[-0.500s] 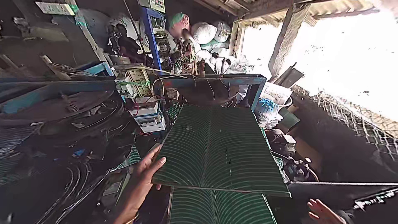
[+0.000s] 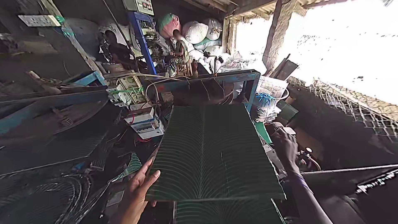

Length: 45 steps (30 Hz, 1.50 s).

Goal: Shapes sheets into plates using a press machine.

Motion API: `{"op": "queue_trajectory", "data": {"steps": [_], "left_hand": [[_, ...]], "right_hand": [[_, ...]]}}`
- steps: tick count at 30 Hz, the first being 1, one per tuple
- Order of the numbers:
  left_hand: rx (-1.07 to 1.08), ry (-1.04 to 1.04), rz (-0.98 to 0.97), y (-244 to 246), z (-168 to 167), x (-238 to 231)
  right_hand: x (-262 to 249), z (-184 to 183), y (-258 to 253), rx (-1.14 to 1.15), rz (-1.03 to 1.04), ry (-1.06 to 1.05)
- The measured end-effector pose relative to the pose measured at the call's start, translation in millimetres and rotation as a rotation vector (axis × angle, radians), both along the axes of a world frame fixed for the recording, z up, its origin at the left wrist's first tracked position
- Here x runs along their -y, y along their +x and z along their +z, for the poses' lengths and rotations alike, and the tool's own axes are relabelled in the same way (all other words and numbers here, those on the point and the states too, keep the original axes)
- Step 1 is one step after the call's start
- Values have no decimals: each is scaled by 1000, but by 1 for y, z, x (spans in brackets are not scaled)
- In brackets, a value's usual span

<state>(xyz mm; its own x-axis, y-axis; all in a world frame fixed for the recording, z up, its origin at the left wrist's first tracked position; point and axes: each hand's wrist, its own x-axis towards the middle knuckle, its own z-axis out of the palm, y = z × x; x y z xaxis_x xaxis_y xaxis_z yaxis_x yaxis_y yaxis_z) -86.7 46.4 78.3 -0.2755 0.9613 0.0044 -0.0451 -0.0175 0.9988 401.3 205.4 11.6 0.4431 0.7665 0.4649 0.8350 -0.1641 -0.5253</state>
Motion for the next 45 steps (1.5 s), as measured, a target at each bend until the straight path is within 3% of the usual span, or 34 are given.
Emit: {"op": "queue_trajectory", "data": {"steps": [2,5,8,10,14,16,21,26,31,34,36,40,45], "left_hand": [[-79,23,-41,-8,5,13],[-164,79,-250,-25,-6,35],[-159,35,-392,-14,-4,45],[-143,3,-399,-7,-1,52],[-129,48,-324,-13,-11,64],[-93,63,-275,-14,-15,66],[-67,33,-237,-10,-18,50],[25,-16,-58,-1,-39,-18],[-82,-1,70,5,-36,-170],[-181,12,167,6,-27,-265],[-330,16,220,9,-17,-304],[-451,9,235,7,-10,-324],[-330,-41,175,-1,-14,-297]], "right_hand": [[34,-8,28,-37,9,143],[73,-11,37,-72,67,137],[41,-29,37,-105,180,80],[15,-45,33,-160,170,76],[69,-52,12,-362,31,250],[76,-64,19,-302,38,348],[87,-65,26,-88,39,265],[64,-37,15,-67,98,232],[85,-5,-15,-112,125,452],[109,-14,-28,-41,166,485],[124,-27,-28,16,157,459],[146,-42,-9,71,102,356],[145,-51,14,50,30,308]]}}
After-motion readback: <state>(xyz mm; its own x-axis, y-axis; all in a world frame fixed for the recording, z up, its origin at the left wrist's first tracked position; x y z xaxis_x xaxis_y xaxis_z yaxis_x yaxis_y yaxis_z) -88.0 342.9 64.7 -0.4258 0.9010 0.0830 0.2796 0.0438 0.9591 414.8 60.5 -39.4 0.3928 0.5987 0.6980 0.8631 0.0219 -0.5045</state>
